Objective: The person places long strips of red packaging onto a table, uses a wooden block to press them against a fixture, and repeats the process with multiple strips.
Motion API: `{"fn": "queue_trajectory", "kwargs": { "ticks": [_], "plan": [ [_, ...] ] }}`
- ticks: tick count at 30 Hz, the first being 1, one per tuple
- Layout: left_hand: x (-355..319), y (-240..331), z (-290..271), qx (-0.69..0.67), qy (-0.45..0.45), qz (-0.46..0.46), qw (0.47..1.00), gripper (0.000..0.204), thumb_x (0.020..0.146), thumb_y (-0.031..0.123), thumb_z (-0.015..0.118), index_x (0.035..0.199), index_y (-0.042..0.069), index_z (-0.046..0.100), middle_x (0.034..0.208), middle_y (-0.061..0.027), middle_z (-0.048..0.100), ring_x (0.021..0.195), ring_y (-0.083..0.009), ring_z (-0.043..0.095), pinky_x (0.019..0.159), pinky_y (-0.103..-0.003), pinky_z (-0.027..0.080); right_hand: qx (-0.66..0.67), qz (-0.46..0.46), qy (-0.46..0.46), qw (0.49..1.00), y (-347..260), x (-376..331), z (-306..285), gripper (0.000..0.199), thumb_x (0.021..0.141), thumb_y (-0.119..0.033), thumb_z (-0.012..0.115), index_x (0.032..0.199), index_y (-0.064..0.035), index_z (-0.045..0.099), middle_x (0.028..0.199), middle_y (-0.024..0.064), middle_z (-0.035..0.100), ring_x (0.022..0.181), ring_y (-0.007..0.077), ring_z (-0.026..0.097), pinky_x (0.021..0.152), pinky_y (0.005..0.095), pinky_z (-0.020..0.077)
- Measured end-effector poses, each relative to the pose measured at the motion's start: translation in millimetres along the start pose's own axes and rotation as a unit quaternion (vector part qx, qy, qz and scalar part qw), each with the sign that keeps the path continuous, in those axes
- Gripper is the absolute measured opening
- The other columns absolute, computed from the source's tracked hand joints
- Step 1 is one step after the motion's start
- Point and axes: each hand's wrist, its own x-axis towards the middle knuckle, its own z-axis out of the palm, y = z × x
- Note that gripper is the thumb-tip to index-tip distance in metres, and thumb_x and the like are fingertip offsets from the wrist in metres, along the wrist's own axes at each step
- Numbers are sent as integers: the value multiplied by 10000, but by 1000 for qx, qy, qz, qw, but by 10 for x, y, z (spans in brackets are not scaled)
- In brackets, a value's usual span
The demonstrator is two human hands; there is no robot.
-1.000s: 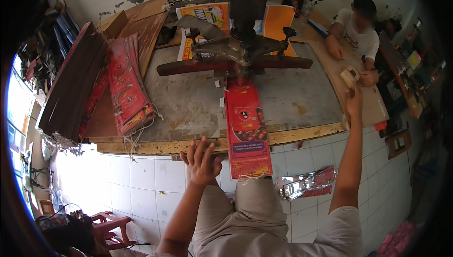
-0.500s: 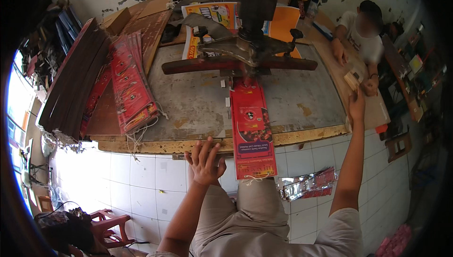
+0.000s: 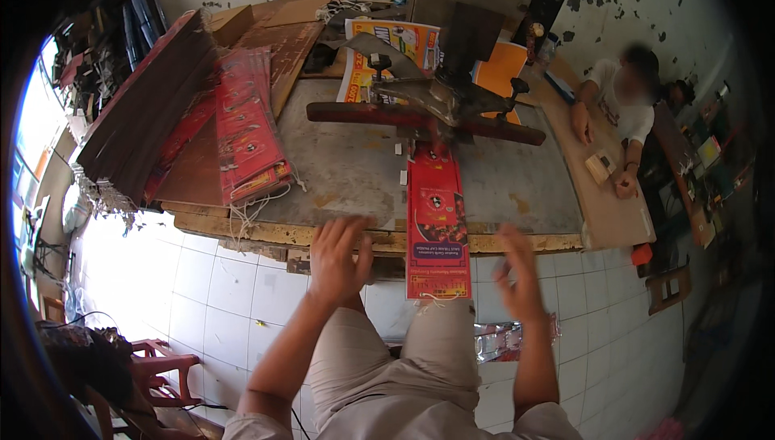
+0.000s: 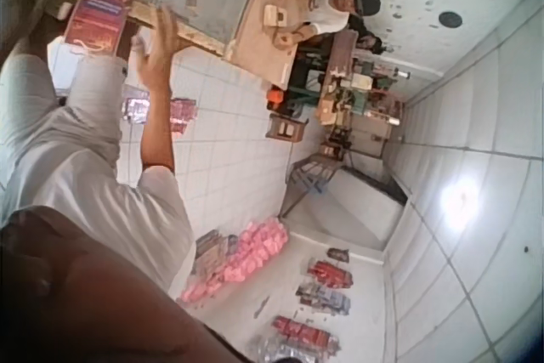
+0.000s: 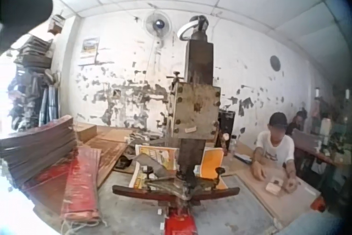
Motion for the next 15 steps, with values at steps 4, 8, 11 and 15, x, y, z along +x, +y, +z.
{"fn": "queue_trajectory", "kwargs": {
  "ticks": [4,8,11,15],
  "plan": [
    [714,-132,1,41,-33,43,998,321,1028,160,636,1320,64,730,1232,-141,718,1176,-375,652,1039,-511,499,-34,-97,-86,991,-777,126,227,732,985,-491,812,1534,-45,620,1674,195,500,1580,429,443,1284,565,379],
    [1272,-574,509,124,-54,24,990,404,1058,247,605,1401,52,693,1393,-184,682,1324,-396,624,1125,-538,488,-52,-89,-87,991,-845,155,337,752,951,-490,843,1506,-24,644,1674,200,496,1560,439,464,1269,572,405],
    [1798,-650,802,183,-126,-33,974,427,1064,260,599,1425,47,679,1449,-197,667,1357,-396,616,1140,-560,480,-34,-80,-83,993,-779,148,302,761,937,-476,857,1506,-18,644,1674,208,494,1553,444,471,1261,569,420],
    [2356,-1124,1454,170,-48,-3,984,448,1039,330,624,1422,108,692,1462,-219,660,1388,-422,597,1161,-563,472,-18,-76,-88,993,-740,111,339,788,917,-447,875,1527,-14,624,1685,219,476,1560,457,456,1262,564,424]
  ]
}}
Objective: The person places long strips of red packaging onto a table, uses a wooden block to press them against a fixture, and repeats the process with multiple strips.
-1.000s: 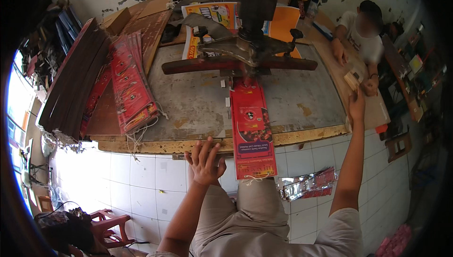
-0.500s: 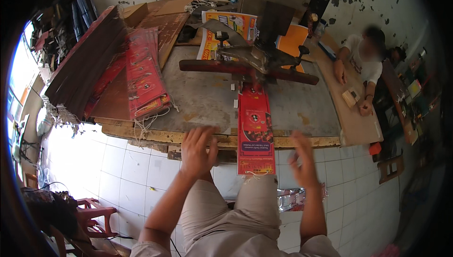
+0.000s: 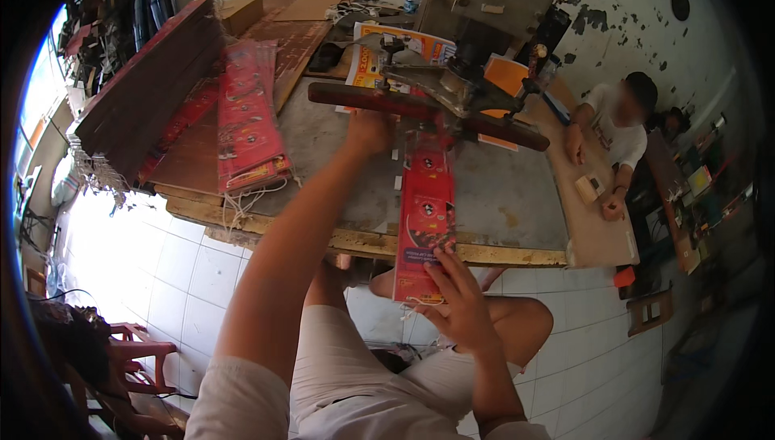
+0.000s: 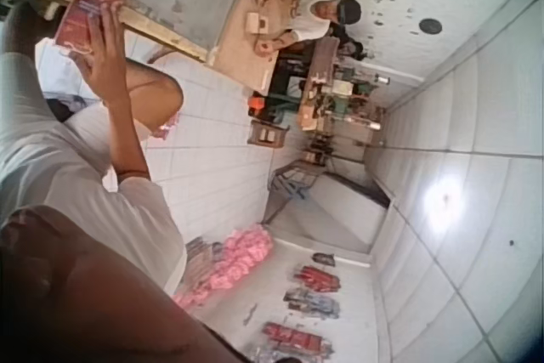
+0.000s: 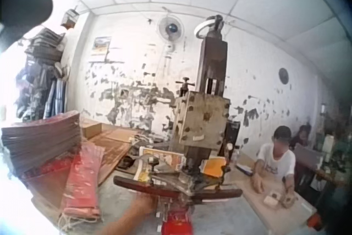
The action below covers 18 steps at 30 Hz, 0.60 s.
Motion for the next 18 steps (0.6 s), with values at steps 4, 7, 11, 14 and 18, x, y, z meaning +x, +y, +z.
{"fn": "queue_trajectory", "kwargs": {
  "ticks": [4,7,11,14,18],
  "plan": [
    [431,-401,326,7,-44,86,995,418,1028,348,608,1414,219,703,1453,-266,647,1397,-408,602,1194,-545,460,21,-9,-7,1000,2,34,57,806,917,-436,865,1558,-30,595,1703,205,468,1569,452,447,1263,569,421],
    [652,-426,421,2,-105,103,989,425,1031,346,609,1424,210,698,1466,-265,641,1405,-412,595,1199,-541,456,29,-8,-9,999,55,7,86,808,911,-450,852,1558,-39,595,1705,187,479,1581,450,436,1261,589,418],
    [724,-470,506,-8,-135,115,984,434,1035,343,610,1436,199,691,1484,-264,632,1417,-418,586,1205,-537,451,14,9,-31,999,63,32,12,801,924,-442,839,1576,-54,584,1718,178,474,1606,427,415,1271,599,397],
    [748,-509,529,-13,-142,117,983,441,1038,340,611,1446,190,686,1498,-263,626,1425,-422,579,1209,-533,447,-14,26,-48,998,116,86,-14,805,933,-432,831,1598,-64,566,1732,175,463,1623,405,400,1288,603,361],
    [793,-546,594,-11,-146,113,983,450,1042,337,612,1458,179,679,1515,-262,618,1437,-428,569,1216,-528,441,-37,33,-48,998,239,345,-3,794,962,-409,810,1621,-61,540,1747,175,445,1642,388,375,1313,601,306]
  ]
}}
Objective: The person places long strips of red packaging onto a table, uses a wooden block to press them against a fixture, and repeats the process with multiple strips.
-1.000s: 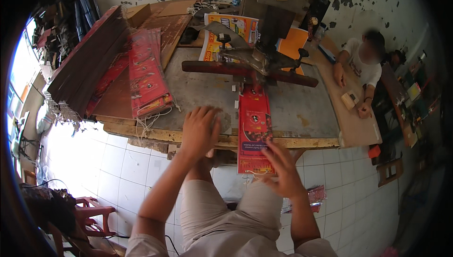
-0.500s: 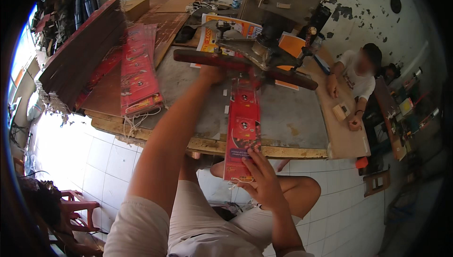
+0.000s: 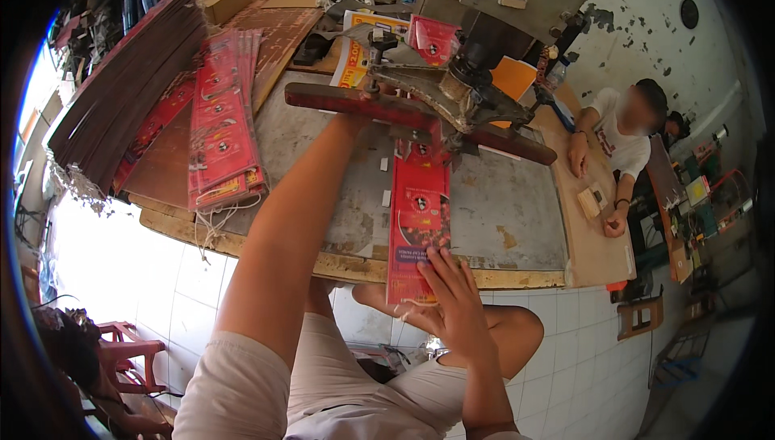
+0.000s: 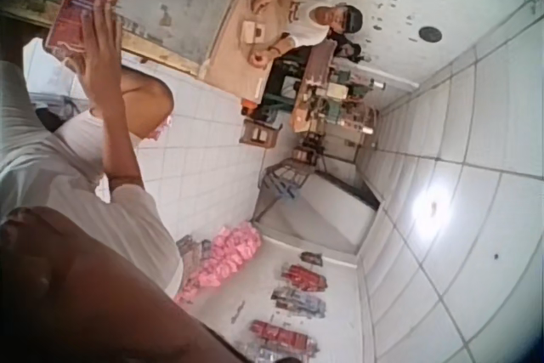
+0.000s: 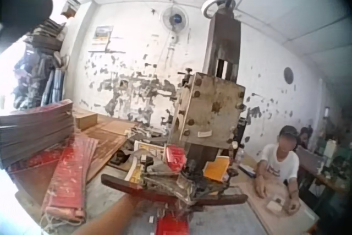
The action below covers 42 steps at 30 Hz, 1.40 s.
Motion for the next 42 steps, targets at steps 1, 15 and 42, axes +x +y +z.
{"fn": "queue_trajectory", "kwargs": {
  "ticks": [1,15,42],
  "plan": [
    [25,-11,14,-1,-1,0,1000,453,1043,336,612,1462,176,677,1520,-261,615,1440,-430,567,1217,-527,440,-2,1,3,1000,30,63,9,789,971,-401,804,1627,-59,532,1749,176,442,1647,385,369,1318,599,294],
    [-84,-155,30,3,35,-9,999,488,1057,325,617,1506,135,653,1582,-257,586,1480,-450,534,1239,-510,421,-9,1,22,1000,142,432,64,701,1059,-409,713,1626,-42,526,1751,178,433,1643,376,369,1315,588,319],
    [-2922,2025,-1003,-74,116,41,990,511,1029,365,744,1477,120,715,1544,-40,690,1479,-299,577,1268,-536,392,-28,-26,76,996,331,465,193,716,926,-68,791,1598,-36,545,1719,175,471,1627,355,405,1318,560,363]
  ]
}}
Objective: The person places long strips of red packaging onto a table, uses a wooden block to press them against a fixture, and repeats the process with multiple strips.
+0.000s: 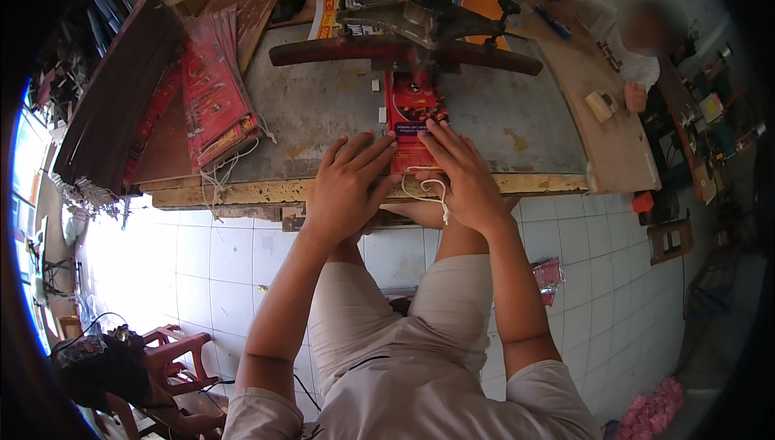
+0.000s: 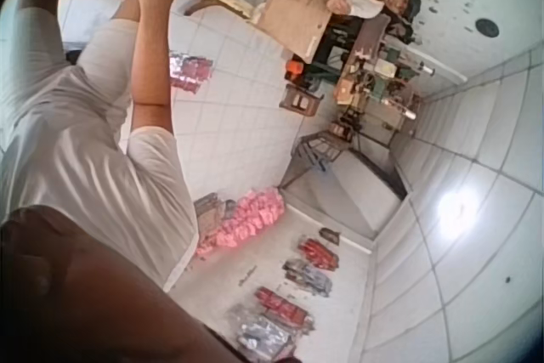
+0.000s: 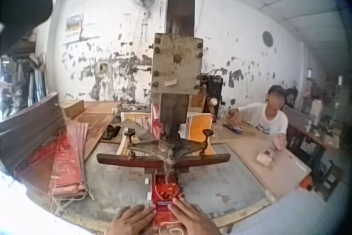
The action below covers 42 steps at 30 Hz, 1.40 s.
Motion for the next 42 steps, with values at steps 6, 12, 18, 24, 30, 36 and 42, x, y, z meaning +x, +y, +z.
{"fn": "queue_trajectory", "kwargs": {
  "ticks": [6,12,18,24,30,36,42],
  "plan": [
    [-6,-11,-23,-3,-2,2,1000,496,1040,358,732,1474,118,717,1553,-26,689,1460,-299,597,1241,-528,411,2,4,-1,1000,-27,19,7,729,931,-125,809,1604,-46,542,1716,167,473,1617,361,415,1312,557,375],
    [16,3,-5,-9,1,4,1000,485,1040,359,734,1460,116,727,1552,-22,693,1441,-302,610,1218,-522,429,-3,10,-9,1000,-26,2,-22,776,904,-144,836,1612,-51,532,1727,161,456,1617,372,410,1313,563,378],
    [13,7,-12,0,2,4,1000,483,1036,370,740,1446,114,737,1528,-16,710,1431,-296,618,1210,-514,435,-7,6,-17,1000,-5,-8,-13,823,883,-158,853,1626,-59,515,1745,145,433,1625,369,395,1323,563,367],
    [31,13,-1,2,1,2,1000,486,1033,376,743,1442,114,739,1516,-17,717,1439,-288,613,1213,-518,433,23,8,-12,1000,13,-11,-39,747,941,-209,832,1612,-59,541,1719,146,473,1617,370,408,1324,548,365],
    [-19,-15,-48,7,10,6,1000,472,1029,353,748,1410,76,740,1514,-53,707,1419,-318,617,1204,-534,446,40,134,-17,990,739,-209,-637,498,1127,-324,656,1550,-61,628,1664,175,555,1559,358,495,1299,487,392],
    [-56,333,225,-23,-18,50,998,659,1010,426,746,1557,82,614,1640,-154,567,1536,-370,508,1284,-574,370,-284,201,156,924,2856,-576,-1444,499,1132,-253,632,1581,-42,577,1607,259,554,1470,456,546,1231,519,455],
    [-131,758,425,21,-44,-16,999,768,1026,468,712,1606,8,509,1733,-216,422,1620,-418,370,1336,-586,282,-295,300,78,904,3301,-526,-1581,485,1127,-179,629,1585,-31,562,1595,260,543,1435,464,566,1184,525,495]
  ]
}}
